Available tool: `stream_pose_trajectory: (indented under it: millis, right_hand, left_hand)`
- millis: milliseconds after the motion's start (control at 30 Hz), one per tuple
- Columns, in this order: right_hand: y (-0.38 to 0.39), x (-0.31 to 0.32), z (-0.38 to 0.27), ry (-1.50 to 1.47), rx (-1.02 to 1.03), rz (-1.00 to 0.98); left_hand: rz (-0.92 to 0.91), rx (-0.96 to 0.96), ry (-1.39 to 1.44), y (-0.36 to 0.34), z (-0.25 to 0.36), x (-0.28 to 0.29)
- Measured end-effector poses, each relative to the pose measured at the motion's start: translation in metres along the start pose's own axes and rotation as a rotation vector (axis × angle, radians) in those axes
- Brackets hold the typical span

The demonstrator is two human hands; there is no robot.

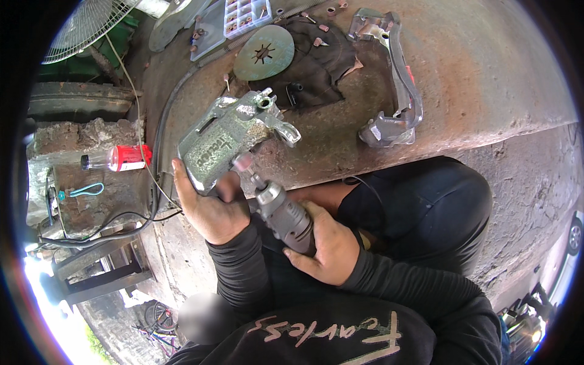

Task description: The person uses a rotary tool to grind and polish a metal part, likely a brake caliper. They hold the part with one hand and operate the tool with the other, rotating the part to access different surfaces.

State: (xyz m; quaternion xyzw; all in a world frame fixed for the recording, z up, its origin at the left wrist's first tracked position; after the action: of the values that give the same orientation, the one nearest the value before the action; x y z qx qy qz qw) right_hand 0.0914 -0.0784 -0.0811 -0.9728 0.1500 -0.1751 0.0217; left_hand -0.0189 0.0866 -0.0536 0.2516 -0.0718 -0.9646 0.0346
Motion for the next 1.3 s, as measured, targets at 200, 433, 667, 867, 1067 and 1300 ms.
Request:
stream_pose_trajectory:
  millis: [200, 433, 667, 867, 1067, 1300]
  right_hand:
    - [0.003, -0.005, 0.009, -0.008, -0.107, -0.090]
    - [-0.002, 0.007, 0.011, -0.088, -0.120, 0.052]
    - [-0.001, -0.009, -0.002, 0.061, -0.030, -0.138]
    - [-0.006, 0.007, -0.005, -0.001, 0.006, 0.002]
    - [-0.008, 0.009, 0.004, -0.088, -0.107, 0.000]
    - [-0.007, 0.003, -0.004, 0.004, -0.037, -0.027]
  left_hand:
    - [-0.026, 0.000, 0.000, 0.002, 0.004, -0.010]
    - [-0.020, -0.001, -0.001, 0.002, 0.004, -0.009]
    - [-0.029, 0.003, -0.009, 0.000, 0.000, -0.001]
    - [-0.087, -0.013, -0.058, -0.003, 0.000, 0.000]
    - [-0.056, -0.015, -0.037, -0.001, 0.003, -0.007]
    - [0.061, 0.004, -0.007, 0.002, 0.002, -0.002]
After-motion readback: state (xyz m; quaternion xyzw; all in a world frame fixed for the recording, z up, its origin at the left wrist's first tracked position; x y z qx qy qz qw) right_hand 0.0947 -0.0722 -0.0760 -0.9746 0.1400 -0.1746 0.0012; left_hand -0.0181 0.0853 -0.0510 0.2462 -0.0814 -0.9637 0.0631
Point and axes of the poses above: each hand's wrist, its own y-axis away from the middle knuckle, its own x-axis out of the back of the hand, z = x × y, the point moved 10 cm from there along -y, towards the middle knuckle, and after that the axes turned 5 degrees about y, right-handed, at the moved point
